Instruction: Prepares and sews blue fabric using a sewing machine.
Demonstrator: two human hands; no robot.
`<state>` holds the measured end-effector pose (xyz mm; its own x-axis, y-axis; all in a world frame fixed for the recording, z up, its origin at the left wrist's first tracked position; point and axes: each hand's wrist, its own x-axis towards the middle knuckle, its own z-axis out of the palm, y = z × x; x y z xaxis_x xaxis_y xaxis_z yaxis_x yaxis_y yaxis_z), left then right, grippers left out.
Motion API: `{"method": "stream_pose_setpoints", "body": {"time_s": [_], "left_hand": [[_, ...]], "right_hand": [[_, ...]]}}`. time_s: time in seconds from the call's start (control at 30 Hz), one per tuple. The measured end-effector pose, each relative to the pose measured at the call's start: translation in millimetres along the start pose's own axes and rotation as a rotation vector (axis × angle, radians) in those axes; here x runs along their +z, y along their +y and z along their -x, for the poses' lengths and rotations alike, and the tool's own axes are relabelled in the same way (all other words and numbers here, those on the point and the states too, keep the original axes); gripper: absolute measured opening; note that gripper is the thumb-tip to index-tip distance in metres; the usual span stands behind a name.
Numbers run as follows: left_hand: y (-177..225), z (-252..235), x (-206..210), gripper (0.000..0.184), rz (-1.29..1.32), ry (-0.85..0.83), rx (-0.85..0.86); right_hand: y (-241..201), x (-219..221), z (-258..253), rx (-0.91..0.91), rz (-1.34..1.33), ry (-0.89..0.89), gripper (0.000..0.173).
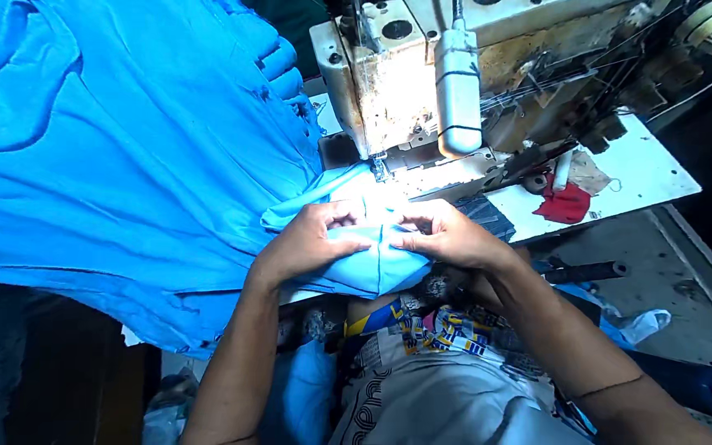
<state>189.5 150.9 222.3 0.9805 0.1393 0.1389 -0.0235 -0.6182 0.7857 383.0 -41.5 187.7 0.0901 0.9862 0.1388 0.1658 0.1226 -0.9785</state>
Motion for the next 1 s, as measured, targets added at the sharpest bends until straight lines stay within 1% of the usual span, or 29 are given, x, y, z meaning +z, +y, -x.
{"method": "stream_pose_setpoints", "body": {"time_s": [0.13,0.27,0.33,0.4,0.47,0.53,0.6,0.63,0.7,0.73,0.77,0.8,0.83,0.9,0.93,1.0], "left_hand": [[9.3,12.0,-3.7,0.019,0.049,0.058,-0.027],[8.7,19.8,2.0,0.015,0.128,0.076,0.040],[7.1,22.8,5.7,0.014,0.149,0.102,0.074],[6.1,24.8,8.3,0.016,0.151,0.130,0.090],[6.2,26.1,10.2,0.019,0.131,0.159,0.087],[6.2,26.8,11.8,0.022,0.103,0.187,0.097],[6.4,26.3,12.9,0.022,0.038,0.217,0.112],[7.3,25.6,14.1,0.019,0.002,0.238,0.113],[12.3,23.4,16.6,0.008,-0.069,0.296,0.124],[15.8,22.0,17.8,0.011,-0.095,0.325,0.141],[19.7,21.0,18.4,0.018,-0.129,0.341,0.160],[24.3,20.9,18.1,0.023,-0.174,0.334,0.174],[28.9,22.0,16.8,0.024,-0.228,0.302,0.178],[35.8,29.0,13.4,0.021,-0.389,0.197,0.179],[38.8,33.5,11.5,0.024,-0.462,0.147,0.190],[45.4,44.1,3.8,0.021,-0.546,0.086,0.244]], "right_hand": [[13.7,-0.2,5.6,-0.091,-0.130,0.093,0.017],[18.5,11.6,8.1,-0.169,-0.217,0.192,0.020],[18.7,16.0,10.6,-0.197,-0.229,0.232,0.017],[16.7,19.5,14.5,-0.209,-0.219,0.260,0.009],[12.0,22.2,18.8,-0.209,-0.175,0.283,0.006],[5.8,25.7,23.0,-0.215,-0.098,0.309,0.010],[0.7,29.1,25.8,-0.260,0.029,0.323,0.014],[-0.5,30.3,26.4,-0.304,0.105,0.317,0.016],[-2.1,32.7,26.0,-0.394,0.267,0.293,0.018],[-3.8,34.2,25.8,-0.429,0.334,0.282,0.018],[-5.8,36.0,25.9,-0.454,0.389,0.273,0.018],[-8.6,37.8,26.4,-0.471,0.435,0.258,0.017],[-12.0,39.7,27.1,-0.486,0.475,0.243,0.018],[-18.0,44.8,29.9,-0.514,0.542,0.213,0.018],[-20.6,46.2,31.9,-0.528,0.568,0.190,0.019],[-24.4,43.9,35.5,-0.544,0.582,0.121,0.023]]}}
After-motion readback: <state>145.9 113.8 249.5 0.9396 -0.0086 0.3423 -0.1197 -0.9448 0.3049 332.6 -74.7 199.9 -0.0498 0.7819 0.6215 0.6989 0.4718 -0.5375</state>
